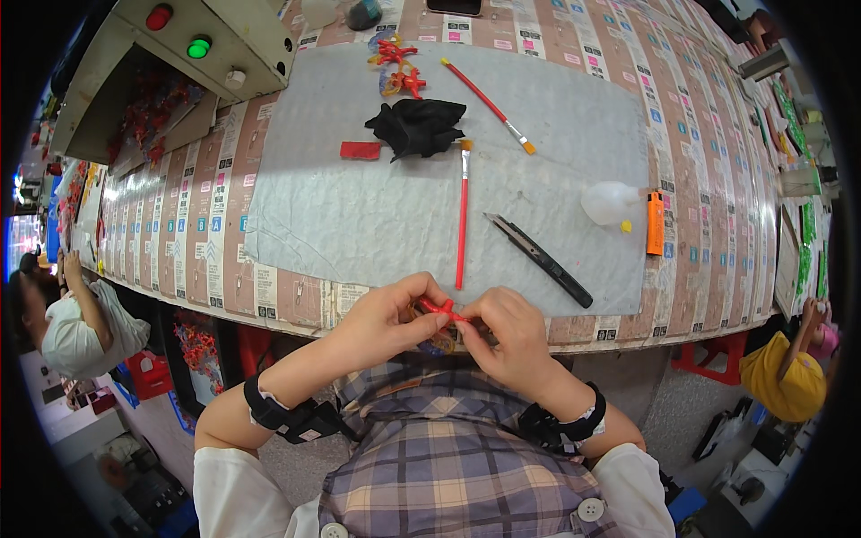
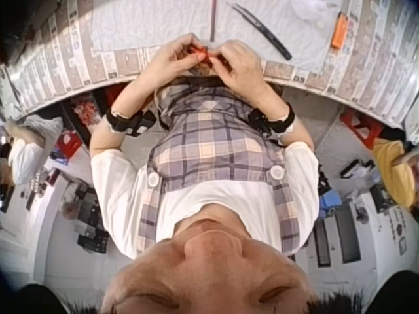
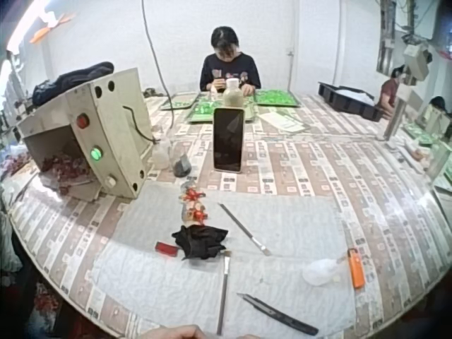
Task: Assembling small red plastic parts using glue, a brush, and tweezers at a workstation.
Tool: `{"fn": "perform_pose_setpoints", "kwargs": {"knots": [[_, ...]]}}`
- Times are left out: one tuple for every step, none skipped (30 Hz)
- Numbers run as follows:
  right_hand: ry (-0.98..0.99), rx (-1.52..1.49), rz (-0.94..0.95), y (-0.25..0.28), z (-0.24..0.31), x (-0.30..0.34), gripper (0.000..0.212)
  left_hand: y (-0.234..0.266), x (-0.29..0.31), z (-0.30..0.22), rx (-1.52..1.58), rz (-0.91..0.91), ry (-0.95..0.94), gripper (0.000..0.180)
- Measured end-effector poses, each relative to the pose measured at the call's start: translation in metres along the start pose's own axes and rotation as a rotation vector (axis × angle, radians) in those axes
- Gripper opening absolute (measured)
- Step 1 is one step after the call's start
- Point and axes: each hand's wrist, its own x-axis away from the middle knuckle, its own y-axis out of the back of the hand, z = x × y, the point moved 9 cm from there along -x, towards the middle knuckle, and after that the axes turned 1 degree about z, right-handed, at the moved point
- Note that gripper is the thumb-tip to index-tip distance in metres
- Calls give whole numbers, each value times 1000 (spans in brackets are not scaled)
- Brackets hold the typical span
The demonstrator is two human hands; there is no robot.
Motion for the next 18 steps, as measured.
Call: {"fn": "perform_pose_setpoints", "kwargs": {"knots": [[3,-2,-7,0,-1,-1,12,0,0,1,5,1,16,15],[6,-4,-14,0,-1,-1,12,1,1,2,10,2,32,15],[-4,-13,-12,0,-1,-1,11,0,1,1,17,4,27,15],[-14,-21,-10,0,-1,-1,11,0,1,0,24,5,22,15],[-24,-30,-7,0,-1,-2,11,0,1,-1,31,6,17,15],[-31,-35,-11,0,-1,-2,11,0,1,-3,47,8,9,14],[-38,-41,-15,1,0,-2,11,-1,1,-4,62,10,1,14],[-45,-46,-18,2,0,-3,11,-2,1,-5,78,11,-7,14],[-41,-21,0,2,2,-4,10,-2,2,-6,92,9,-22,14],[-38,5,18,3,6,-5,10,-3,3,-7,106,8,-37,14],[-35,31,36,6,9,-7,10,-3,4,-8,119,7,-53,14],[-31,43,60,6,13,-10,11,-4,5,-9,176,9,-63,14],[-27,56,84,7,16,-13,11,-5,6,-13,232,12,-73,14],[-23,69,109,9,20,-17,12,-6,7,-15,289,15,-83,14],[-31,73,132,11,24,-20,11,-7,8,-16,313,24,-60,14],[-40,76,155,14,28,-23,11,-8,9,-16,336,33,-36,14],[-48,80,178,16,31,-26,10,-9,11,-16,360,42,-13,14],[-60,71,204,17,33,-28,10,-10,13,-17,394,47,-16,14]]}}
